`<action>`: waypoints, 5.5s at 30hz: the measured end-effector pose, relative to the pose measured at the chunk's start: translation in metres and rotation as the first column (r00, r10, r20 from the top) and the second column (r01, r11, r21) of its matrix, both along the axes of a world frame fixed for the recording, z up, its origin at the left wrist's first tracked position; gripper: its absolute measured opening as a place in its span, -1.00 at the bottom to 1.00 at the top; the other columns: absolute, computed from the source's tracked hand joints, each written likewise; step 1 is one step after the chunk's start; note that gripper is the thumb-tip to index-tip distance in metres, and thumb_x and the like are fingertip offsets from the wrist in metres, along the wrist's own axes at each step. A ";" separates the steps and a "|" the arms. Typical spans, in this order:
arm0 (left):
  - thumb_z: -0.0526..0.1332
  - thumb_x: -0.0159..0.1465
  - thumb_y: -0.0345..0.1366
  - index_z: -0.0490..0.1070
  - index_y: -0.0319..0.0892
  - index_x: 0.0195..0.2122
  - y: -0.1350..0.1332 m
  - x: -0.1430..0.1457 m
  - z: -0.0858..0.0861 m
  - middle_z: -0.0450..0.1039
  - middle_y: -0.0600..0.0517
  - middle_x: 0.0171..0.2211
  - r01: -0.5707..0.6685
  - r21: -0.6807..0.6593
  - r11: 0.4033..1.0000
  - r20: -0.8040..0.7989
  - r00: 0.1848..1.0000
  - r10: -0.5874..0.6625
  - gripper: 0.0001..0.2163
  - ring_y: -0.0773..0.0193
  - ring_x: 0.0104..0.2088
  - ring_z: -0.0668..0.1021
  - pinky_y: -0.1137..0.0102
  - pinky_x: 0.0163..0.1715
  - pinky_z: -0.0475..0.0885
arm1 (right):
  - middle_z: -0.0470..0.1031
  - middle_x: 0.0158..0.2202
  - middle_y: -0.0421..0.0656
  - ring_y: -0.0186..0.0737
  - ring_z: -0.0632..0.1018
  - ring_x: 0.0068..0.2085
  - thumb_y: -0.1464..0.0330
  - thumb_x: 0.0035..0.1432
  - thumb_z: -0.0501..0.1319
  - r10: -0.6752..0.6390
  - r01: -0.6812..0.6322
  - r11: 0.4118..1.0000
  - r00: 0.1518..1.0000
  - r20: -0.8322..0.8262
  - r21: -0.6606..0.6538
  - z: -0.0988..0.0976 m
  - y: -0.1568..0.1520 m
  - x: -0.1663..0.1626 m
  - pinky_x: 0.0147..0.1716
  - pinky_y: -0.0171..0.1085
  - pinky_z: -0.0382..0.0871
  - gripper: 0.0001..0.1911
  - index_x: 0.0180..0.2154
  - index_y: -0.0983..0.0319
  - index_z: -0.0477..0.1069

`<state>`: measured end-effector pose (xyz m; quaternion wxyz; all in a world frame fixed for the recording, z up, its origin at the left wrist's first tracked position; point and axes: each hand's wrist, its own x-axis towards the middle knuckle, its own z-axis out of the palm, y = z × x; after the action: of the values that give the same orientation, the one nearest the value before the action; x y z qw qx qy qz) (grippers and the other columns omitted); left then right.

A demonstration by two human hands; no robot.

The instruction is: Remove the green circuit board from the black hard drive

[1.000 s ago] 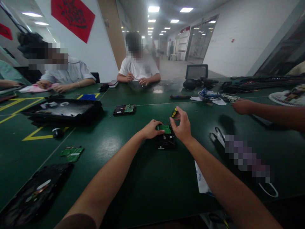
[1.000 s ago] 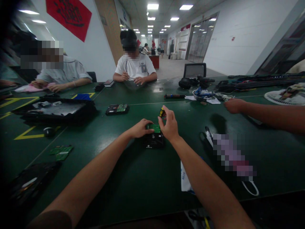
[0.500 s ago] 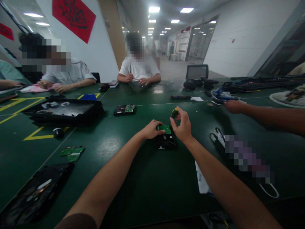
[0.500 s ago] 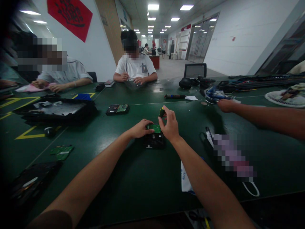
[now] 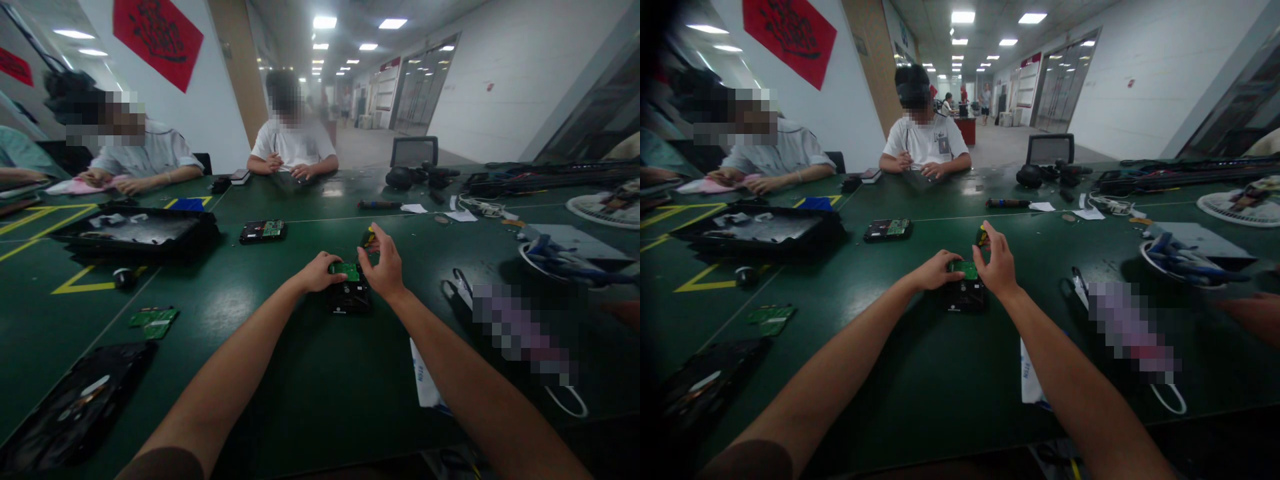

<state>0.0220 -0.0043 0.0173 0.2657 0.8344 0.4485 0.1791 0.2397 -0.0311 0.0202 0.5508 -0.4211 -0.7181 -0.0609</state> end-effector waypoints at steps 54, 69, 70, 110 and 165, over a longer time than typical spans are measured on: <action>0.32 0.26 0.02 0.40 -0.20 0.24 0.002 -0.001 -0.004 0.35 -0.18 0.12 0.004 0.007 1.000 0.003 1.000 -0.004 -0.41 0.03 0.04 0.52 0.20 0.16 0.42 | 0.37 0.19 0.03 -0.10 0.61 -0.11 0.37 0.33 0.20 0.037 -0.038 0.999 0.999 -0.037 -0.001 -0.002 0.002 -0.001 -0.05 0.01 0.64 -0.28 0.42 0.05 0.00; 0.32 0.26 0.03 0.39 -0.20 0.24 0.003 -0.001 -0.004 0.32 -0.18 0.09 0.004 -0.016 1.000 0.003 1.000 -0.004 -0.40 0.03 0.00 0.52 0.19 0.15 0.42 | 0.35 0.24 0.07 -0.09 0.65 -0.11 0.37 0.37 0.16 0.040 -0.040 0.999 0.998 -0.043 -0.004 -0.001 0.001 -0.002 0.01 0.04 0.62 -0.32 0.42 0.08 0.00; 0.31 0.26 0.03 0.39 -0.21 0.25 0.003 -0.001 -0.004 0.32 -0.18 0.10 0.003 -0.020 1.000 0.003 1.000 -0.003 -0.39 0.03 -0.01 0.52 0.19 0.15 0.42 | 0.36 0.23 0.07 -0.09 0.65 -0.12 0.35 0.37 0.17 0.035 -0.036 0.999 0.998 -0.049 -0.008 -0.002 0.001 -0.003 0.00 0.04 0.63 -0.32 0.42 0.08 0.00; 0.33 0.24 0.02 0.42 -0.12 0.23 0.001 -0.002 -0.002 0.35 -0.13 0.08 -0.008 -0.026 1.000 0.032 0.999 0.009 -0.42 0.05 -0.03 0.53 0.18 0.13 0.44 | 0.39 0.14 0.02 -0.09 0.58 -0.12 0.36 0.33 0.20 -0.006 0.006 1.000 1.000 0.011 0.006 0.003 0.000 -0.001 -0.06 0.04 0.64 -0.28 0.43 0.03 0.00; 0.32 0.26 0.02 0.40 -0.19 0.24 0.001 -0.001 -0.001 0.34 -0.18 0.10 -0.001 -0.005 1.000 0.003 1.000 0.001 -0.41 0.03 0.01 0.53 0.19 0.15 0.43 | 0.41 0.17 -0.01 -0.08 0.60 -0.13 0.33 0.34 0.21 0.006 -0.006 1.000 1.000 -0.009 0.002 0.007 -0.002 0.000 -0.09 0.03 0.65 -0.36 0.38 0.01 0.10</action>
<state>0.0205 -0.0030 0.0162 0.2683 0.8333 0.4488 0.1795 0.2401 -0.0332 0.0268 0.5546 -0.4185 -0.7168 -0.0582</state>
